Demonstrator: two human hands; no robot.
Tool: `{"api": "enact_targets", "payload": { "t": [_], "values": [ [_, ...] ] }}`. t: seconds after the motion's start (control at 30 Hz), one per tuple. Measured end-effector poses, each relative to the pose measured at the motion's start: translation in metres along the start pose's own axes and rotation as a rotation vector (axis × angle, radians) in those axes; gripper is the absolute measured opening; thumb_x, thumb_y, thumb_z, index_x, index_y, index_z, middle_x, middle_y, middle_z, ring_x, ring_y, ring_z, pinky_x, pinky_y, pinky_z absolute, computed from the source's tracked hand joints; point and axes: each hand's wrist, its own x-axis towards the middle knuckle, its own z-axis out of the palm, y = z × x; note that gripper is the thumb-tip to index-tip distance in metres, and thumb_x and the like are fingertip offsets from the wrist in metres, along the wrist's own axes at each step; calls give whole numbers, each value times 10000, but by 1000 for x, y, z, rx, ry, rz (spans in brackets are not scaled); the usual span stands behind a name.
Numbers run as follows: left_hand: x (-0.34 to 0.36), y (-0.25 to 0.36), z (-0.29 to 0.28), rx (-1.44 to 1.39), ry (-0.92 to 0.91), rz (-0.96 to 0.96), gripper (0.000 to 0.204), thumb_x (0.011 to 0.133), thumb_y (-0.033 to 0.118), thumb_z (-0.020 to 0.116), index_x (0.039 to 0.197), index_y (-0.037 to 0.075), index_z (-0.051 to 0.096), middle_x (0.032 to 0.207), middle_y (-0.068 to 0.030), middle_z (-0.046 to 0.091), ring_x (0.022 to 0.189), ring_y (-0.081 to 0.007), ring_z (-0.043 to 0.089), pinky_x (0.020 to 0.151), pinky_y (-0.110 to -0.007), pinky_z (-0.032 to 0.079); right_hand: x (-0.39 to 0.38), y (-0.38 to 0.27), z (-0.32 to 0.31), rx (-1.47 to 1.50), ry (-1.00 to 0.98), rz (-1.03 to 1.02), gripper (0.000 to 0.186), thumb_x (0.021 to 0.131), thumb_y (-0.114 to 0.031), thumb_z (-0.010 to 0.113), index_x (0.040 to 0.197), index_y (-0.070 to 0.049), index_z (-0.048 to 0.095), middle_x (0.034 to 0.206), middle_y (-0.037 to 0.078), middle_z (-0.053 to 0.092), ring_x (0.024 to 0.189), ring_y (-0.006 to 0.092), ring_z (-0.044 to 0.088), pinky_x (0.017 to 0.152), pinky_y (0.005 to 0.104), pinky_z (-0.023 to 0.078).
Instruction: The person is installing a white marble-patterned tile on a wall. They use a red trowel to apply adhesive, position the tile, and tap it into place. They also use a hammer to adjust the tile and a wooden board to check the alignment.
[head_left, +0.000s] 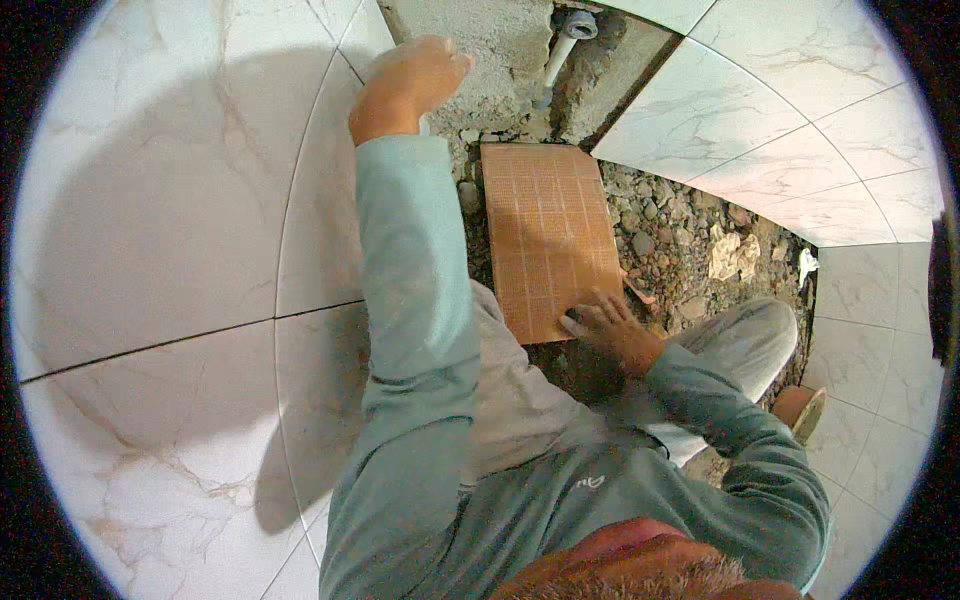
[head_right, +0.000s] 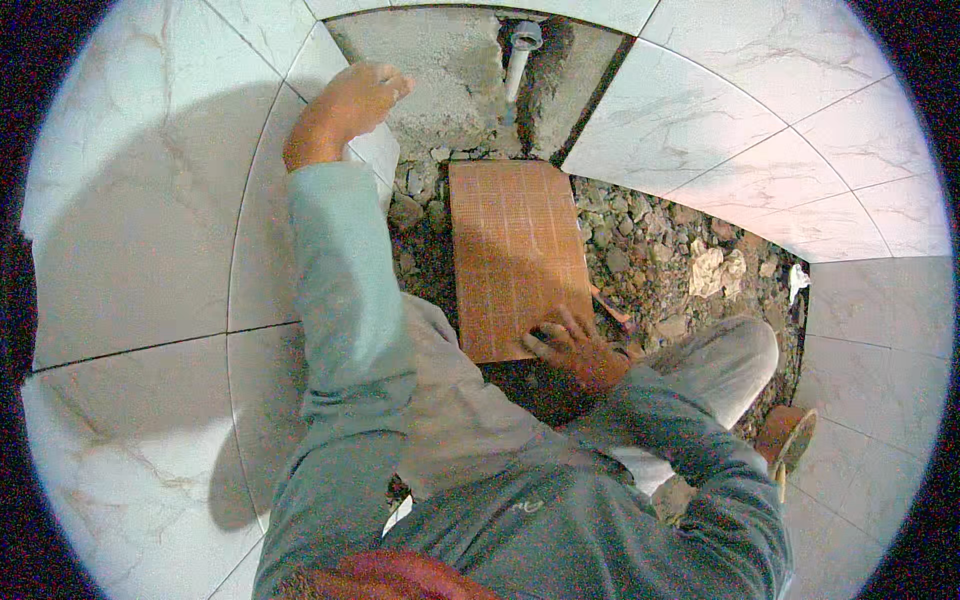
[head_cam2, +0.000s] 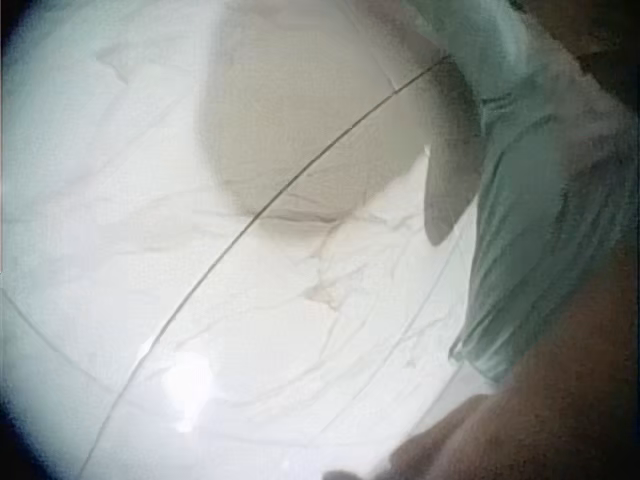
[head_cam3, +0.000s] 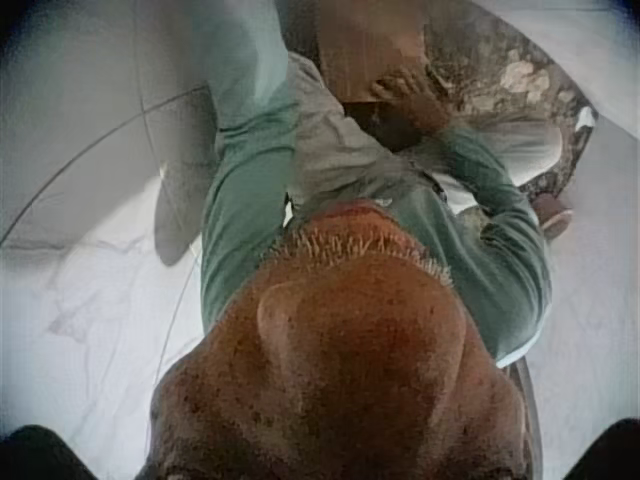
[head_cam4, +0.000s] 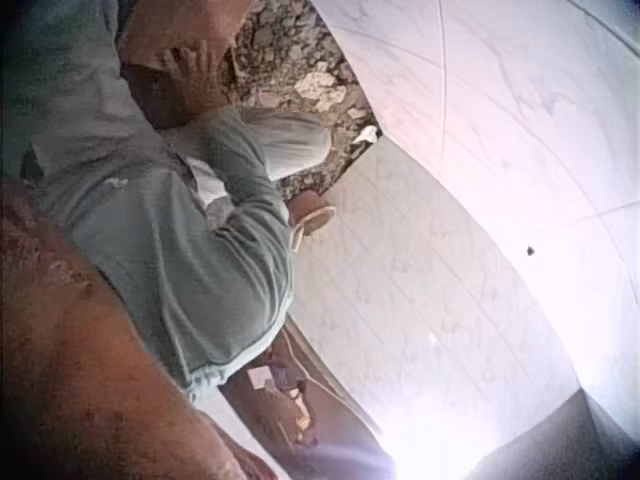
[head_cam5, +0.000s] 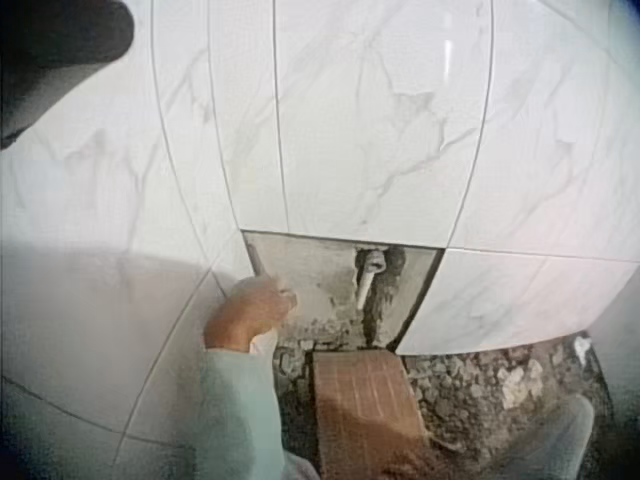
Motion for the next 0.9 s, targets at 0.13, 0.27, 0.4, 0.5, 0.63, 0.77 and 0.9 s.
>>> {"api": "enact_targets", "payload": {
  "t": [0.13,0.27,0.4,0.5,0.63,0.77,0.9],
  "values": [
    [15,-22,21,77,208,240,451,992,403,520,1150,7,669,1128,-243,678,991,-407,655,880,-500,502,28,-7,25,-35,66,54,616,906,-193,522,1503,-187,373,1441,151,438,1376,463,375,1135,574,343],
    [5,11,7,-178,92,90,441,995,410,534,1166,26,669,1017,-189,681,831,-290,639,749,-439,529,26,3,52,-239,123,52,544,909,-193,513,1432,-60,437,1398,203,464,1330,463,431,1094,536,408],
    [-29,36,-23,-360,9,-3,438,997,417,545,1179,36,666,908,-158,675,715,-227,627,664,-393,539,12,-1,27,-267,144,-17,528,883,-180,537,1366,22,474,1355,234,486,1301,423,476,1050,504,463],
    [-12,-25,1,-53,253,179,422,982,399,569,1175,36,668,906,-139,673,682,-224,634,643,-373,543,16,-8,-28,-209,273,-86,506,862,-167,557,1335,3,494,1308,220,518,1274,394,505,981,496,506],
    [-16,6,-17,-35,153,71,335,927,273,628,1181,60,675,1026,-101,676,712,-226,663,652,-351,563,19,20,-97,-94,343,-59,484,839,-142,584,1305,-31,511,1222,186,565,1175,380,576,842,468,558],
    [-31,-16,-30,30,146,121,328,898,215,624,1187,71,680,1150,-121,669,872,-284,660,767,-398,544,52,51,-161,-230,495,138,415,847,-130,584,1246,-45,511,1137,208,611,899,361,673,718,476,564],
    [-43,-7,-23,-217,92,71,362,937,229,547,1246,78,660,1245,-210,651,1133,-385,619,971,-458,483,80,103,-202,-277,698,206,363,864,-140,599,1212,-87,506,1128,166,630,879,369,677,694,489,553]
  ]
}}
